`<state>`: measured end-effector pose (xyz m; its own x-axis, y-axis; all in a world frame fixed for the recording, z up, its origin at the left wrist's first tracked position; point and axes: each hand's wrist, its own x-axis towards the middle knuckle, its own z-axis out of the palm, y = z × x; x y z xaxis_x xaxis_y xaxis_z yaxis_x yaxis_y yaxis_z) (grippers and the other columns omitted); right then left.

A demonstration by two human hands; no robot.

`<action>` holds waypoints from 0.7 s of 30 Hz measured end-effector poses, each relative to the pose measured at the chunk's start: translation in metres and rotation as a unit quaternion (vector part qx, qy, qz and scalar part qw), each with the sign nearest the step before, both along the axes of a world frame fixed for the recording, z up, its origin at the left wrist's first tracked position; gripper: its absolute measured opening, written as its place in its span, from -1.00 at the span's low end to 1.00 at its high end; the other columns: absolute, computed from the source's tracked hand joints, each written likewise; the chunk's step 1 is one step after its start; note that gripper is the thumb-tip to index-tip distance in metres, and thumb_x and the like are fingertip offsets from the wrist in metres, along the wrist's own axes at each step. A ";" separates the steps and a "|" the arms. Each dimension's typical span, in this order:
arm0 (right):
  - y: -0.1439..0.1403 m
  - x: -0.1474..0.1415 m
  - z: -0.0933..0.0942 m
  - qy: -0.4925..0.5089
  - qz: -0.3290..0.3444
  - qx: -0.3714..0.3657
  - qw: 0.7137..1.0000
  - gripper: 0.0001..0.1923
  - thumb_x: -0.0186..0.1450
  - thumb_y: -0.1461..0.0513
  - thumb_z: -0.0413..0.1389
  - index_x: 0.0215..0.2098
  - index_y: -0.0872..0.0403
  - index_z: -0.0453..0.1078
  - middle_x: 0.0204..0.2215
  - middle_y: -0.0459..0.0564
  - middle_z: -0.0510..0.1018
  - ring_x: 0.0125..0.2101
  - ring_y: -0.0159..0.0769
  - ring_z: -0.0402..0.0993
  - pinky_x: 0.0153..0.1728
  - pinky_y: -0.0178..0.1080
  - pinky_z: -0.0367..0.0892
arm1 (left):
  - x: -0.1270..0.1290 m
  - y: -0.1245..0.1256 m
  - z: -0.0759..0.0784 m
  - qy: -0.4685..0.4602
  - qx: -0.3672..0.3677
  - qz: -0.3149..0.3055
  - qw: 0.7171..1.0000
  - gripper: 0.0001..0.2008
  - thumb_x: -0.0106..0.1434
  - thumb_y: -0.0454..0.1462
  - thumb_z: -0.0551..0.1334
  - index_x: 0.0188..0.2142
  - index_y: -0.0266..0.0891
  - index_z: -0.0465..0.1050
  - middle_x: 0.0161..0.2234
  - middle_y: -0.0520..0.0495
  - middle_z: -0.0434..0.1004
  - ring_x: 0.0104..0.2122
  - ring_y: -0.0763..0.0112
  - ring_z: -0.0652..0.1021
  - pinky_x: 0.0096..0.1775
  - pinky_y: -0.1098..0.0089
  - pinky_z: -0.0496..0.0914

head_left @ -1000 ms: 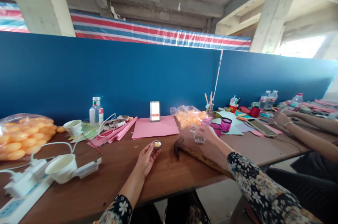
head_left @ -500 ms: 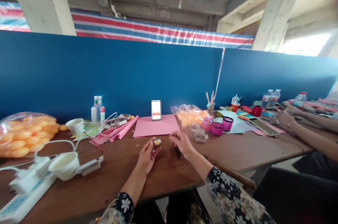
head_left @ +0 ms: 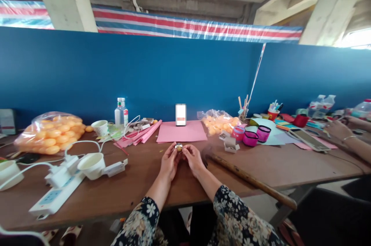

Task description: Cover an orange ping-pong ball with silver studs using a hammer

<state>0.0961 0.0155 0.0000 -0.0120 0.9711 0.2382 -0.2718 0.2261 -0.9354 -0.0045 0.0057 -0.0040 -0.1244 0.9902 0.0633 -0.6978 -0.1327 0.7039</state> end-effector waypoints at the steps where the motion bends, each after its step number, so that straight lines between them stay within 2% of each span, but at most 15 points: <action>1: 0.000 0.001 -0.001 0.000 0.003 -0.004 1.000 -0.76 0.04 0.08 0.13 -0.46 0.08 0.28 -0.59 -0.16 0.33 -0.62 -0.49 0.19 -0.59 -0.39 0.18 | 0.000 -0.001 0.001 0.000 0.000 0.000 1.000 -0.61 -0.02 -0.35 0.30 -0.14 -0.20 0.39 -0.29 -0.06 0.55 -0.32 0.42 0.54 -0.14 0.29 0.36; 12: -0.003 0.003 -0.004 0.003 0.009 -0.016 1.000 -0.77 0.04 0.09 0.13 -0.45 0.09 0.30 -0.59 -0.16 0.35 -0.60 -0.49 0.19 -0.59 -0.41 0.15 | 0.001 -0.002 0.004 0.006 -0.010 0.010 1.000 -0.69 0.02 -0.36 0.26 -0.18 -0.25 0.42 -0.31 -0.07 0.56 -0.30 0.43 0.53 -0.14 0.34 0.35; 21: -0.006 0.003 0.000 -0.006 0.010 -0.016 1.000 -0.77 0.02 0.09 0.15 -0.48 0.10 0.35 -0.56 -0.13 0.39 -0.59 -0.47 0.21 -0.54 -0.38 0.19 | 0.001 -0.003 0.004 0.014 -0.012 0.007 1.000 -0.58 -0.03 -0.36 0.30 -0.11 -0.23 0.38 -0.30 -0.08 0.55 -0.31 0.41 0.53 -0.15 0.32 0.35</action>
<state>0.0988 0.0097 -0.0001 -0.0352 0.9779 0.2063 -0.2641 0.1900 -0.9456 -0.0032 0.0028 0.0004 -0.1362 0.9897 0.0436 -0.6754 -0.1249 0.7268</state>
